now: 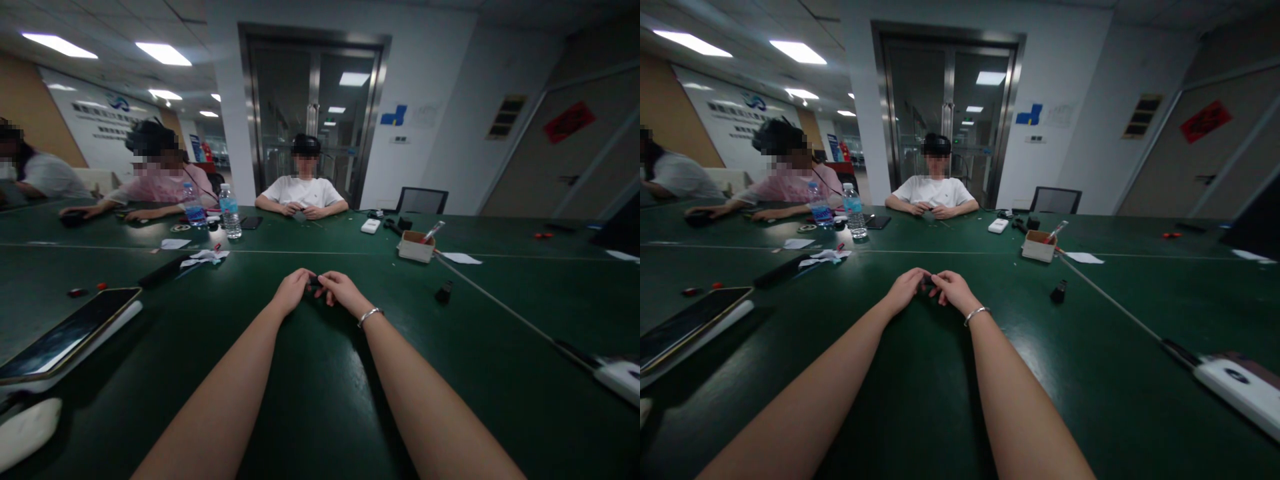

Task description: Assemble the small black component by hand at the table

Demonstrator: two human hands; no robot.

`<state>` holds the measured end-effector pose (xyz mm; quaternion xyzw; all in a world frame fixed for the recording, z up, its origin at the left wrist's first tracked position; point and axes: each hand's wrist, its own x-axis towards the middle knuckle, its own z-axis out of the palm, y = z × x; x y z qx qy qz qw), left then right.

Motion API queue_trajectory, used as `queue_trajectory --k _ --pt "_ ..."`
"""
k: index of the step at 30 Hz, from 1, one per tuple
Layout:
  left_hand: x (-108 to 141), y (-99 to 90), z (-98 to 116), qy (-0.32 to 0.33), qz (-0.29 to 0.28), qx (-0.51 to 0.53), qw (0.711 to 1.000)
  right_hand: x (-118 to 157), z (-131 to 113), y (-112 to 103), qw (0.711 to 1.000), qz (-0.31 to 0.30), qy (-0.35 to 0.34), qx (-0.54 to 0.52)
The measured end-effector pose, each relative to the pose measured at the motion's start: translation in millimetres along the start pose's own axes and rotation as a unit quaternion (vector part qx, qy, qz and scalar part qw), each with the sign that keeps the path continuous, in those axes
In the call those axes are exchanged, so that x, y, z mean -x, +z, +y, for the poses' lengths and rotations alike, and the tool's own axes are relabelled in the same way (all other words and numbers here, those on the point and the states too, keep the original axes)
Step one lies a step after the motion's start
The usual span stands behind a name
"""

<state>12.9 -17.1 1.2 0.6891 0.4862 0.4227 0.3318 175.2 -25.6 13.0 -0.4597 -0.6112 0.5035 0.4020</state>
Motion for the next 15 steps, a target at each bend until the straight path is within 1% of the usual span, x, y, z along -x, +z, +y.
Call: queue_trajectory --k 3,7,9,11,15 --pt "-0.9 0.3 -2.3 0.005 -0.004 -0.015 1.0 0.2 -0.5 0.2 1.0 -0.002 0.001 -0.002" --pt "-3.4 1.6 -5.9 0.005 -0.009 0.015 1.0 0.9 -1.7 0.5 1.0 -0.001 0.004 0.0" --pt "-4.5 1.9 -6.1 0.015 -0.007 0.028 0.999 1.2 -1.7 0.4 1.0 0.0 0.002 0.0" --pt "-5.0 1.5 -4.8 0.02 0.006 0.043 0.999 1.0 -1.0 0.1 1.0 0.0 -0.004 -0.002" --pt "-4.9 -1.1 0.1 -0.001 0.034 0.08 0.996 0.0 0.9 -0.4 1.0 -0.004 -0.007 -0.004"
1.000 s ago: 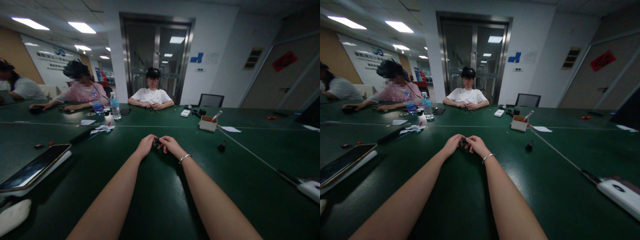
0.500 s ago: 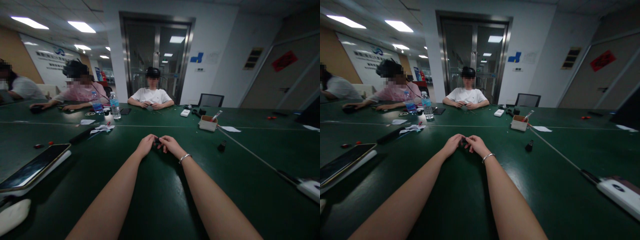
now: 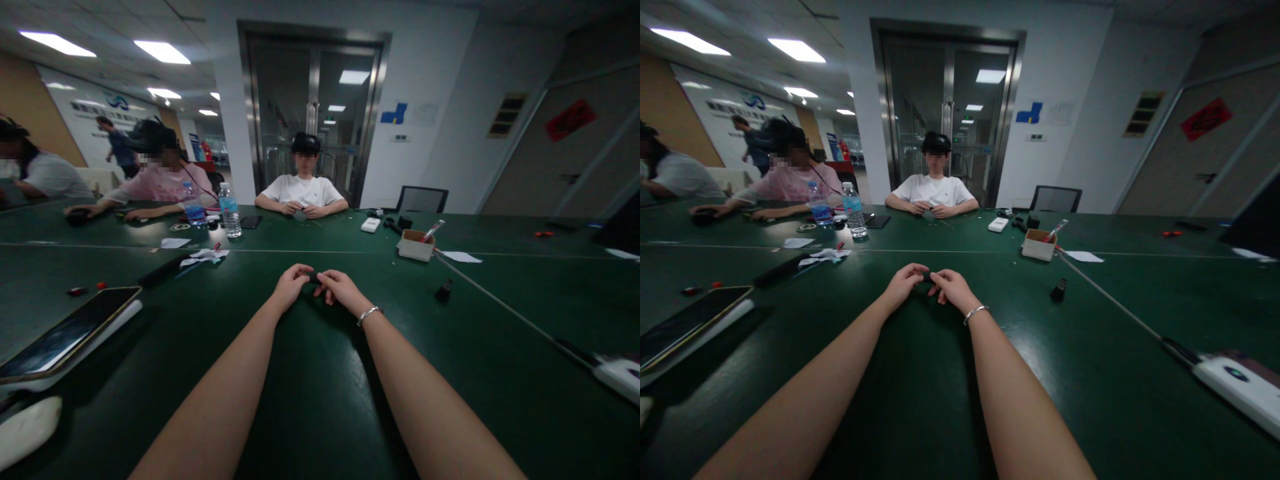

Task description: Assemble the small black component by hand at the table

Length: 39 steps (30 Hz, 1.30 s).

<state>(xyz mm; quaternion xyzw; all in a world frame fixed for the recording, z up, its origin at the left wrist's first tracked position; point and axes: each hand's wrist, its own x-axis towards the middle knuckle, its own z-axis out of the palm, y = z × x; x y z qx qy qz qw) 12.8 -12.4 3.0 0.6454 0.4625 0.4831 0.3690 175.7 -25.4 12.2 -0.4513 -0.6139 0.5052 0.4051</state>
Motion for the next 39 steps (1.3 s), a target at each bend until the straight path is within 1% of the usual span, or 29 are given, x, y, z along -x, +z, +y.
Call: queue_trajectory --k 4,9,15,20,29,33,35,39 --pt "0 -0.3 2 -0.004 -0.005 0.016 1.0 0 0 0 1.0 0.001 0.002 -0.003" --pt "-1 2.0 -1 -0.016 -0.024 0.026 0.999 0 -1 0 1.0 -0.005 0.005 -0.012" --pt "1 2.0 -3 -0.01 -0.042 -0.027 0.999 -1 0 0 1.0 -0.003 0.013 -0.022" --pt "-1 1.7 -6 -0.021 -0.052 0.012 0.998 -1 1 0 1.0 0.004 0.009 -0.027" --pt "-2 3.9 -11 -0.009 -0.042 -0.004 0.999 1 -4 1 0.999 0.007 0.02 -0.025" --pt "-3 3.4 -12 -0.02 -0.017 0.011 1.0 1 -4 1 0.999 0.009 0.018 -0.031" --pt "-3 2.9 -13 -0.014 -0.007 0.01 1.0 2 -4 1 0.999 0.01 0.022 -0.032" --pt "-3 3.0 -14 -0.001 -0.008 0.008 1.0 2 -4 1 0.999 0.013 0.022 -0.028"
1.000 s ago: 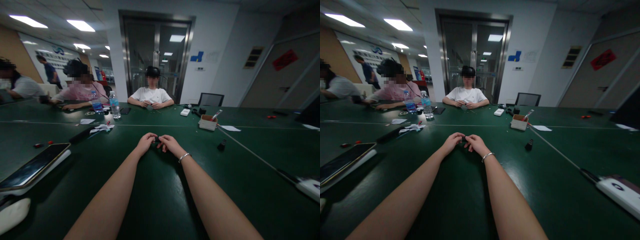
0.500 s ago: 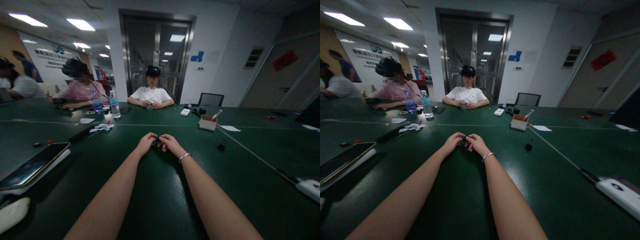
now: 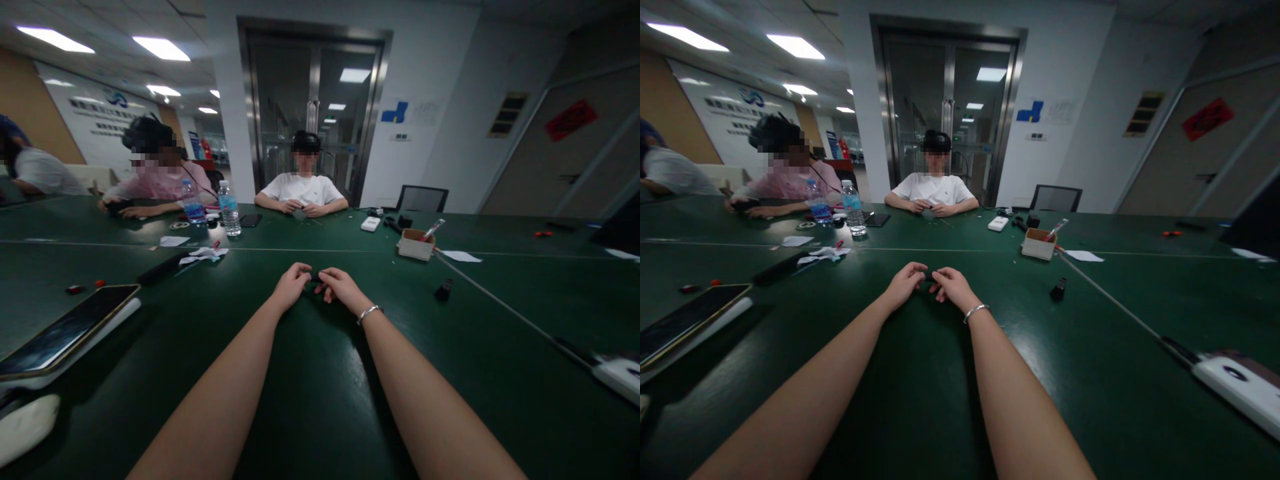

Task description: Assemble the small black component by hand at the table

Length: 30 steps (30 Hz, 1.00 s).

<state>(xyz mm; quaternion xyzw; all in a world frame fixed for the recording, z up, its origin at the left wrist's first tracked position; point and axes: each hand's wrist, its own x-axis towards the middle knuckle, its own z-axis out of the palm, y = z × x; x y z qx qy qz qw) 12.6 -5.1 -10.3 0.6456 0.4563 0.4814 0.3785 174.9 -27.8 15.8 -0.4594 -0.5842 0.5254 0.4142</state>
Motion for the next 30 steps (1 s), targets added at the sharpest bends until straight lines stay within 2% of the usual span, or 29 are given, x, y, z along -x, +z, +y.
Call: queue_trajectory --k 5,9,15,30 --pt "2.5 0.5 3.2 0.0 -0.006 -0.009 1.0 -2.2 2.8 -0.9 1.0 -0.005 -0.008 0.003" --pt "2.9 -0.1 5.3 -0.02 -0.024 -0.006 1.0 -3.4 4.4 -1.5 1.0 0.019 -0.001 -0.013" --pt "2.7 0.5 3.3 -0.004 -0.024 -0.048 0.999 -1.6 1.7 -0.2 0.999 0.032 0.004 -0.01" --pt "4.3 -0.3 4.5 0.002 -0.026 -0.055 0.998 -2.5 4.3 -1.2 1.0 0.022 -0.003 0.001"
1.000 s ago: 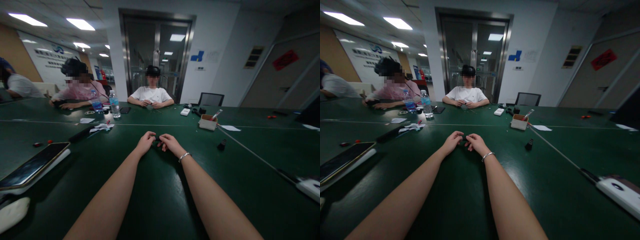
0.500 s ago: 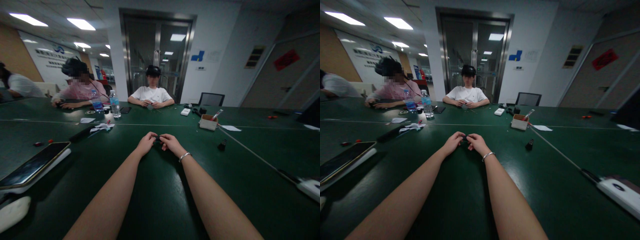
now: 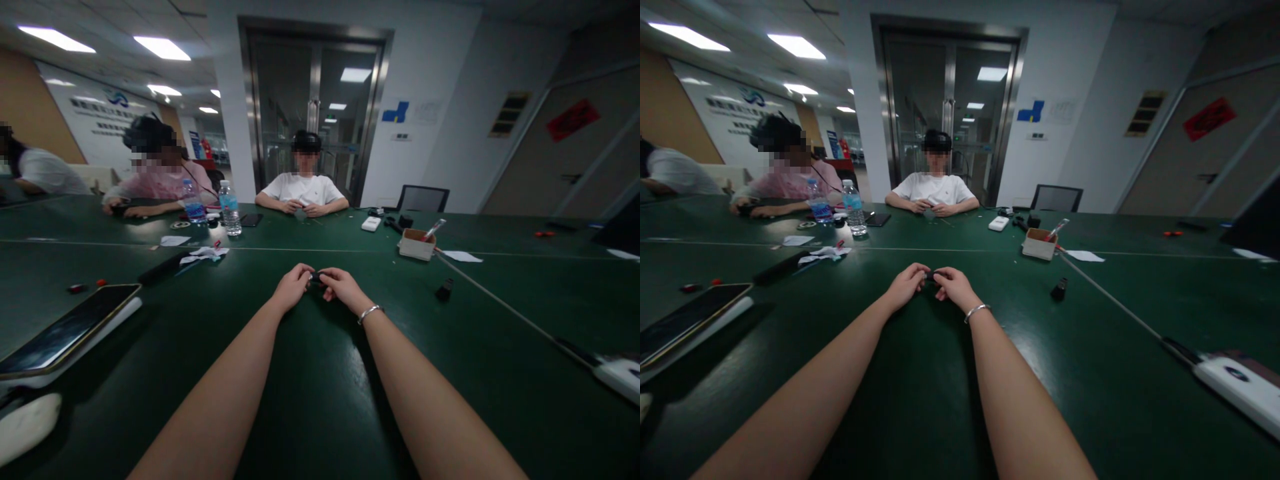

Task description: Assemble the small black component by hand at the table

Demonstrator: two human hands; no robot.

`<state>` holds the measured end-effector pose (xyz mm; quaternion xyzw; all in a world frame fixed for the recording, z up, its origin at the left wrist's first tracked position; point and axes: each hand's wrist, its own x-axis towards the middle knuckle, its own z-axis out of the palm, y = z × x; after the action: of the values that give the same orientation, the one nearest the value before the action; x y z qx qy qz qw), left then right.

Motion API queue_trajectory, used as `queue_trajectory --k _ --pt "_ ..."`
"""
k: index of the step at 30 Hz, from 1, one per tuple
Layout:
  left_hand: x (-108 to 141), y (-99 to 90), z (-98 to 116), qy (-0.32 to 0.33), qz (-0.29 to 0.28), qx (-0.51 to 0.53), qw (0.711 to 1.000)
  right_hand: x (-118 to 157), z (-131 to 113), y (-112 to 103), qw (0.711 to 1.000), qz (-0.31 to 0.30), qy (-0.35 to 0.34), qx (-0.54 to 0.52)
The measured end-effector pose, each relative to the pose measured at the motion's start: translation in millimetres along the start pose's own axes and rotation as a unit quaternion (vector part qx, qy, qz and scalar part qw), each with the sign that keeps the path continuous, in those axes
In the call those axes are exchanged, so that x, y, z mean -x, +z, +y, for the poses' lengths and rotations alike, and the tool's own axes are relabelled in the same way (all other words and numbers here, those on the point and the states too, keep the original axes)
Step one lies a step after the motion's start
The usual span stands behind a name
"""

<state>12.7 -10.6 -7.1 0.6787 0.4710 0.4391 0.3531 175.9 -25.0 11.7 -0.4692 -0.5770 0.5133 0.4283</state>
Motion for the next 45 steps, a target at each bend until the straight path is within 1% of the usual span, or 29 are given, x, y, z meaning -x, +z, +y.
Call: queue_trajectory --k 4,11,16,22,28,37,40,45 --pt "-0.1 -0.3 -0.5 -0.008 -0.007 -0.006 1.0 -0.9 0.8 -0.1 1.0 0.0 0.001 -0.004" --pt "-2.7 -0.8 -0.1 0.0 0.011 0.023 1.0 0.2 -0.4 0.3 1.0 0.001 -0.001 -0.007" --pt "-1.2 -0.4 -1.7 0.02 0.019 -0.001 1.0 -0.9 -0.4 1.1 1.0 0.012 0.009 -0.001" --pt "-0.5 -0.9 0.2 -0.001 0.008 -0.03 1.0 -1.3 0.6 0.5 1.0 0.003 0.001 -0.003" --pt "-1.9 -2.2 -1.6 0.027 0.021 -0.005 0.999 0.6 -1.7 0.4 1.0 0.003 0.002 0.0" --pt "-1.2 -0.3 -1.3 -0.003 0.007 0.013 1.0 -2.1 2.2 -1.3 1.0 -0.001 0.002 0.002" --pt "-1.7 -0.7 -0.9 0.002 0.002 0.007 1.0 -0.7 0.8 -0.9 1.0 -0.003 0.001 -0.001" --pt "-4.6 -2.9 -4.5 0.022 0.026 -0.01 0.999 1.9 -1.9 0.5 1.0 0.004 0.002 -0.002"
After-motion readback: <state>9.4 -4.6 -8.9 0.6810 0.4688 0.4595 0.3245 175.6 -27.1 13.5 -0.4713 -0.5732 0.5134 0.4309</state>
